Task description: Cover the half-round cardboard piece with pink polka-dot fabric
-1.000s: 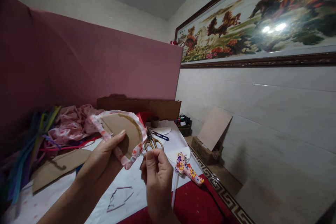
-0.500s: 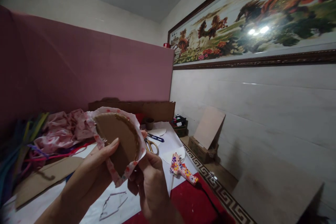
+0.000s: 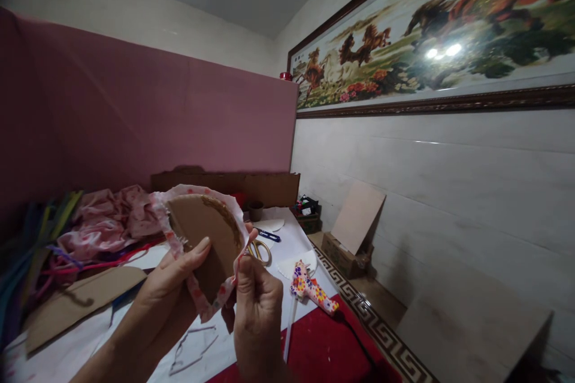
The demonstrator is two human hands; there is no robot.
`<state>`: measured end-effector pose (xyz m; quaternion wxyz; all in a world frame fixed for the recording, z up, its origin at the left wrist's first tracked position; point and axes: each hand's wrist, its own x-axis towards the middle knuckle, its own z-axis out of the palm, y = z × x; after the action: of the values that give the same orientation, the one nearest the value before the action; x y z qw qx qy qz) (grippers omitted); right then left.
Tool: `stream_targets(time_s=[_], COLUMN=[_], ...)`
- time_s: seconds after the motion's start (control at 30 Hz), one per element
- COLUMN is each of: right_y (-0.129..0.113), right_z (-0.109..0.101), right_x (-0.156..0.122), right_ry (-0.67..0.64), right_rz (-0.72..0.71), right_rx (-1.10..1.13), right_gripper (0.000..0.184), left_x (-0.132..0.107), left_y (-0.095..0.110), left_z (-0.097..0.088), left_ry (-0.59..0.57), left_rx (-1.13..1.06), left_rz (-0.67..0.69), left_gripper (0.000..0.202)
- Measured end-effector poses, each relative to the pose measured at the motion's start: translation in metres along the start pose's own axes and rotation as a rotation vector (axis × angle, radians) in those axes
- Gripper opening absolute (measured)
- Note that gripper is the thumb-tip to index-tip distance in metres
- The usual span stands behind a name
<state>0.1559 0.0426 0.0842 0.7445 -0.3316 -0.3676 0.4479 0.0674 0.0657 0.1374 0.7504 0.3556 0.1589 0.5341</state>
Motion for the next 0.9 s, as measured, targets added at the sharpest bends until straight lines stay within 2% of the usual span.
stream_targets(time_s=[0.17, 0.27, 0.37, 0.5, 0.67, 0.8, 0.9], right_y=[-0.004, -0.003, -0.003, -0.006, -0.001, 0.004, -0.001], right_z=[0.001, 0.001, 0.001, -0.001, -0.004, -0.007, -0.008], right_x=[0.000, 0.003, 0.007, 0.006, 0.000, -0.002, 0.003], right_ry=[0.080, 0.116, 0.100, 0.058, -0.026, -0.007, 0.030], right_rz=[-0.276, -0.330, -0.286, -0.138, -0.073, -0.049, -0.037], right_rx=[-0.339, -0.452, -0.439, -0.242, -0.078, -0.023, -0.016], right_gripper=[0.047, 0.048, 0.049, 0.052, 0.064, 0.050, 0.047], left_x=[-0.001, -0.001, -0.001, 0.000, 0.002, 0.002, 0.000], left_y=[-0.008, -0.011, -0.011, -0.006, -0.002, -0.001, -0.001], left_z=[0.000, 0.000, 0.001, 0.003, 0.000, -0.002, -0.002], left_ry=[0.034, 0.037, 0.049, 0.020, -0.088, -0.058, -0.055], left_rx=[-0.034, -0.005, 0.015, 0.017, 0.066, 0.055, 0.034], left_rz=[0.016, 0.045, 0.054, 0.030, -0.007, 0.008, -0.009], left_gripper=[0.025, 0.020, 0.018, 0.015, 0.024, 0.031, 0.033])
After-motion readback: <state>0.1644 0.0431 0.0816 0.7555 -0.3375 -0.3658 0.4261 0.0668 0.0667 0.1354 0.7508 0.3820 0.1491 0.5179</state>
